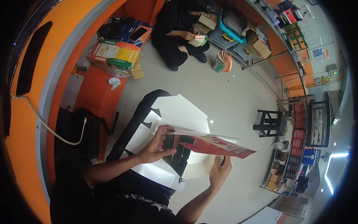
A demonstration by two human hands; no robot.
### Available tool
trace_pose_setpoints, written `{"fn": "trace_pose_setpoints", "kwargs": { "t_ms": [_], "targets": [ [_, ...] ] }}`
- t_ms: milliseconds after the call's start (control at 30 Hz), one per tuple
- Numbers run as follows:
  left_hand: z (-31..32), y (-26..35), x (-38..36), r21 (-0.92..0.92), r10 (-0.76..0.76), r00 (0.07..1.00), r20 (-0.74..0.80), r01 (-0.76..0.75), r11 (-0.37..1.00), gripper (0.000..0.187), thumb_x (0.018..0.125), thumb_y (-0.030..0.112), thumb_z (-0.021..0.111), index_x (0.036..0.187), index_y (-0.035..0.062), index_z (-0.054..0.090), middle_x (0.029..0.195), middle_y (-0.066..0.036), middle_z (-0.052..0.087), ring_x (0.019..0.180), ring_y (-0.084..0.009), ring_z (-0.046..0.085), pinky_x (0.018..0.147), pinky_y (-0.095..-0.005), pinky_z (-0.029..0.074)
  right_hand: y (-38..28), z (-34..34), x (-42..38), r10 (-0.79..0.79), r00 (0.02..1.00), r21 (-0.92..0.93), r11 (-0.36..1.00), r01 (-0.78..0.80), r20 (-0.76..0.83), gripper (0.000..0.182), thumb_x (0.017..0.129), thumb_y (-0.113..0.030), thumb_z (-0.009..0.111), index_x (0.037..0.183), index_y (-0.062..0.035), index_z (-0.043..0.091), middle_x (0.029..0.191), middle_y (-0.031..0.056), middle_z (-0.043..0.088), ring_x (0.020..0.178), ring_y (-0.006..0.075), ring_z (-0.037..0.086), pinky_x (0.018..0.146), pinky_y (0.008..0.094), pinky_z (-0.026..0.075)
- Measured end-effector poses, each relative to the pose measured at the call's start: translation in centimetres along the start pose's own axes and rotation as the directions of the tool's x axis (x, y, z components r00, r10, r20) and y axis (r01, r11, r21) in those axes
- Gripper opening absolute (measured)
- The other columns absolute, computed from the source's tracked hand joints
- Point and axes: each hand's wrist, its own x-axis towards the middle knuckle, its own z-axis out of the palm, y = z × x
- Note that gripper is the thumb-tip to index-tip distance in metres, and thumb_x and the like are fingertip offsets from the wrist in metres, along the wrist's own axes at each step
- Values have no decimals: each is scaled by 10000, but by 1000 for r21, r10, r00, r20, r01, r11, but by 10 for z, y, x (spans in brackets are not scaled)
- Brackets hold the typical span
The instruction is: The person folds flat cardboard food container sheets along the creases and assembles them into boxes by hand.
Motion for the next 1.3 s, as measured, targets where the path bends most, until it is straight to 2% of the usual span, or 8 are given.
{"fn": "trace_pose_setpoints", "kwargs": {
  "t_ms": [133,200,267,433,533,767,1100,1300],
  "targets": [
    [2,-2,-1,-71,-8,1000,-6,8,997,701,943,105,655,1419,137,141,1265,-160,475,1170,-210,522,924,-350,498,2,1,-1,-38,999,47,998,39,-25,359,950,-93,581,1272,60,546,813,48,511,709,124,433,618,270,385],
    [0,-1,0,-63,2,1000,-24,-4,998,701,946,120,661,1417,139,143,1215,-137,516,1128,-189,552,922,-353,483,-11,6,-1,-318,889,-98,948,303,-329,348,965,-146,590,1267,27,573,953,91,603,873,177,560,740,299,469],
    [1,2,-1,-106,-44,999,1,44,993,698,945,107,658,1415,136,142,1209,-132,516,1139,-188,540,931,-347,483,-35,-1,-15,-266,906,-28,962,272,-330,305,923,-90,619,1201,34,612,1106,153,610,1017,247,590,803,358,519],
    [2,-1,0,-108,-33,999,4,34,994,691,925,77,676,1399,137,177,1207,-126,516,1120,-180,548,918,-330,499,-104,9,-37,-260,946,290,936,198,193,303,855,-58,698,1135,41,638,1045,167,678,894,230,663,686,329,554],
    [1,7,-1,-79,-46,998,39,49,996,695,897,51,706,1378,146,214,1213,-124,516,1103,-173,556,895,-313,507,-122,19,-35,-305,941,114,950,291,144,128,856,-81,687,924,27,684,780,159,689,645,259,660,573,348,510],
    [-1,1,-3,-143,-100,992,78,110,984,702,851,0,737,1334,144,248,1225,-132,518,1096,-169,561,883,-305,514,-130,26,-30,-377,911,2,924,382,166,120,852,-77,635,800,27,665,628,177,627,541,338,624,527,398,465],
    [-1,-5,-3,-145,-45,992,120,63,987,687,845,-35,712,1311,121,232,1173,-126,517,1073,-165,536,880,-320,508,-127,24,-24,-364,909,-17,927,375,202,197,851,-77,664,756,92,635,585,211,587,450,304,545,478,383,390],
    [-1,-10,-6,-66,-61,992,109,69,995,680,845,10,731,1302,114,239,1107,-89,525,1026,-135,523,833,-298,486,-133,23,-22,-367,893,-36,921,389,262,219,842,-90,677,732,90,617,614,232,593,493,366,558,490,398,405]
  ]
}}
